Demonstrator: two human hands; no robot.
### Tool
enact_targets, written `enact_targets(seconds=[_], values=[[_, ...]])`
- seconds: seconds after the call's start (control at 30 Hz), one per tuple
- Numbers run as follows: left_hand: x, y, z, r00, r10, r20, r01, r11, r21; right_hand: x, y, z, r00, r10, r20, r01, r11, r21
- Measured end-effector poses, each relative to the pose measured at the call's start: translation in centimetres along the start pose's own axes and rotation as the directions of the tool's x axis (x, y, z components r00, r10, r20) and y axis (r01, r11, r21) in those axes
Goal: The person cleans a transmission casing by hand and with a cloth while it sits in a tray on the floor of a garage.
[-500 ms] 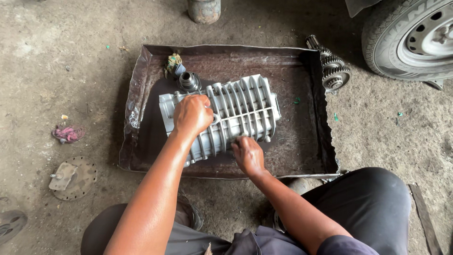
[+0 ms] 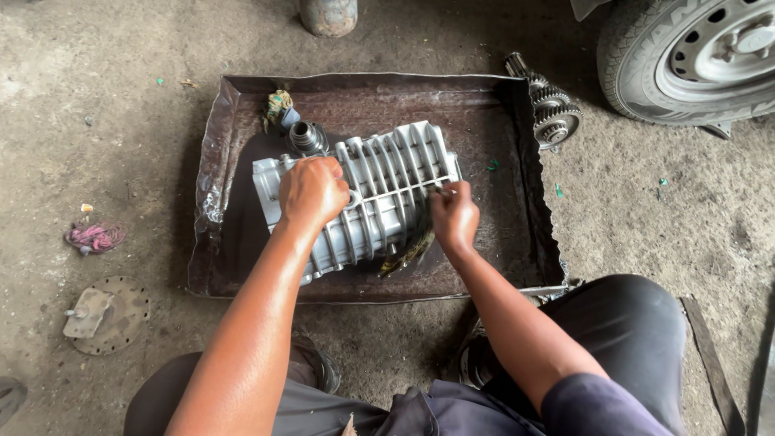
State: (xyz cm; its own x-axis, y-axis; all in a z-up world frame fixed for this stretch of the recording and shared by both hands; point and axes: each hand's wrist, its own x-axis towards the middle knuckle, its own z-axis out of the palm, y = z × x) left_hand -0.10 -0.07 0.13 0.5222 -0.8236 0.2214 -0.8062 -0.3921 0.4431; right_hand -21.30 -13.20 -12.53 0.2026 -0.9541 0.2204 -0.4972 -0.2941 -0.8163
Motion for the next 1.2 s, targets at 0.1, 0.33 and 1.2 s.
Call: enact_targets(seconds=[0.1, 0.33, 1.2], values=[[0.2, -0.3, 0.3, 0.999, 0.007, -0.049, -0.007, 1.000, 0.007, 1.1, -1.5, 0.9, 0.988, -0.157, -0.006, 0.155, 0.981, -0.116], [0.8, -0.8, 0.5, 0.999, 0.020, -0.031, -0.019, 0.999, 0.027, 3.1, -0.4, 0.8, 0.988, 0.035, -0.150, -0.050, 0.994, -0.098], [1.3, -0.1, -0.1, 0.995, -0.102, 0.022, 0.101, 0.995, 0.028, -0.7, 2.7, 0.7, 0.994, 0.111, 0.018, -0.112, 0.992, 0.055]])
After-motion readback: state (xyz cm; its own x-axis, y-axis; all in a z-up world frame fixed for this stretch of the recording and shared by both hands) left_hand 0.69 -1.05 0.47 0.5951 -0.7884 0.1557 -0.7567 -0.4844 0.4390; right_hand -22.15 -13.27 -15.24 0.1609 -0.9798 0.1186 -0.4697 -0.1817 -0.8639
